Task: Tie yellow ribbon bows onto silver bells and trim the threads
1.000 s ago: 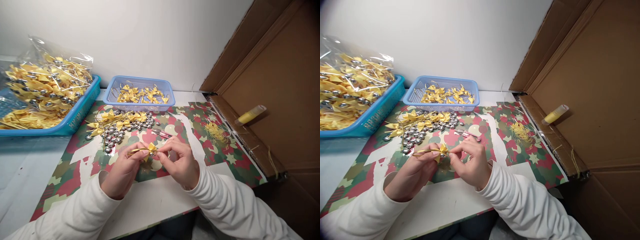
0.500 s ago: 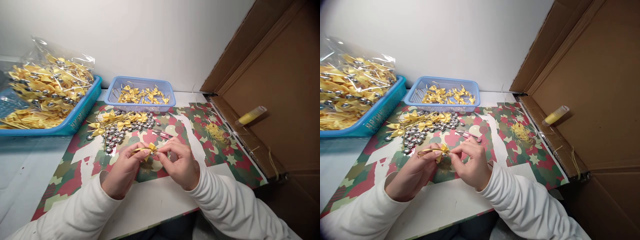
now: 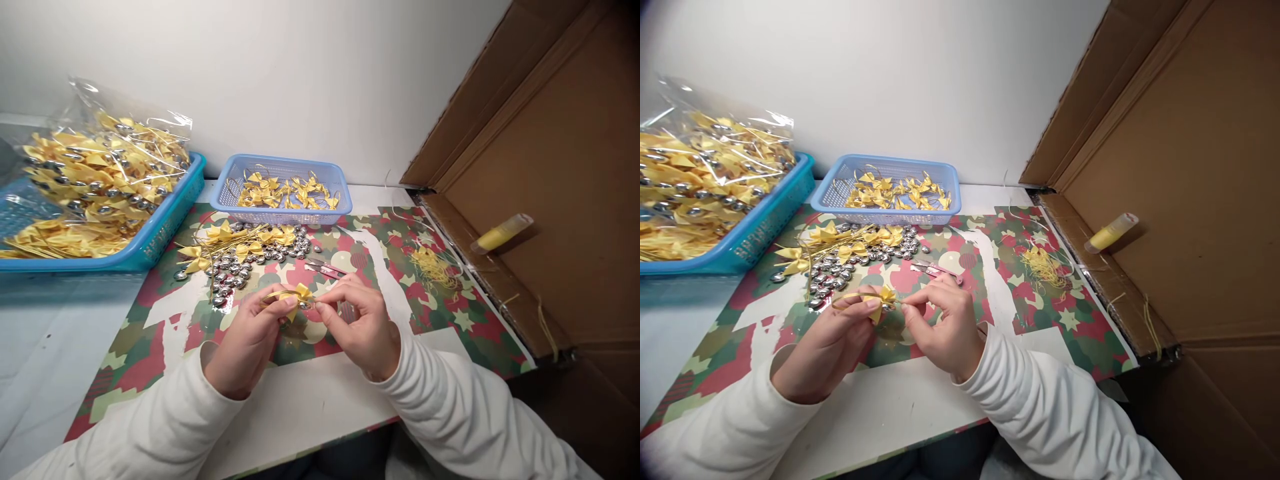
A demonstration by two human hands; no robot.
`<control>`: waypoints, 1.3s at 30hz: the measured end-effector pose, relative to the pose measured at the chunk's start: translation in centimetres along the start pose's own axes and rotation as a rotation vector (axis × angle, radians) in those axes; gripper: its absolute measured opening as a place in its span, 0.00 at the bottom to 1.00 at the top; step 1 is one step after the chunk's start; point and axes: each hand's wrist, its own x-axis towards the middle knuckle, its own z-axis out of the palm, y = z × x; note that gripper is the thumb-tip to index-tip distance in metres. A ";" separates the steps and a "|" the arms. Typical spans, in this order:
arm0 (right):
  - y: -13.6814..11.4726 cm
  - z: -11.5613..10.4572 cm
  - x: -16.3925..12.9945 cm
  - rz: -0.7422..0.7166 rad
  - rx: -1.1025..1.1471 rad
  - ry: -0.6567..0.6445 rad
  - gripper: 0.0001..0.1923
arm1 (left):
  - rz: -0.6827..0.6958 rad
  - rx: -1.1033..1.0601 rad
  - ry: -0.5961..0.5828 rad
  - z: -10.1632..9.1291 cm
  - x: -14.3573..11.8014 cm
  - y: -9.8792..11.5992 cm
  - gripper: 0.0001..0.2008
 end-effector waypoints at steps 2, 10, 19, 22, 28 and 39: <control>0.0 0.0 0.0 0.006 0.000 -0.003 0.07 | 0.001 0.003 -0.011 0.0 0.0 0.0 0.13; -0.1 -0.1 0.0 -0.004 -0.005 0.004 0.07 | 0.099 0.081 0.038 -0.2 -0.2 -0.1 0.15; 0.0 0.0 0.0 -0.012 -0.003 -0.005 0.08 | 0.123 0.141 0.016 -0.1 -0.3 0.1 0.14; 0.1 0.0 0.0 -0.015 0.003 -0.005 0.08 | 0.127 0.157 0.003 0.0 -0.3 0.2 0.14; 0.1 0.0 0.0 -0.010 0.000 -0.016 0.07 | 0.082 0.118 -0.019 -0.1 -0.2 0.0 0.14; 0.2 -0.1 0.1 -0.032 0.010 -0.012 0.07 | 0.053 0.044 -0.027 -0.3 -0.2 -0.3 0.13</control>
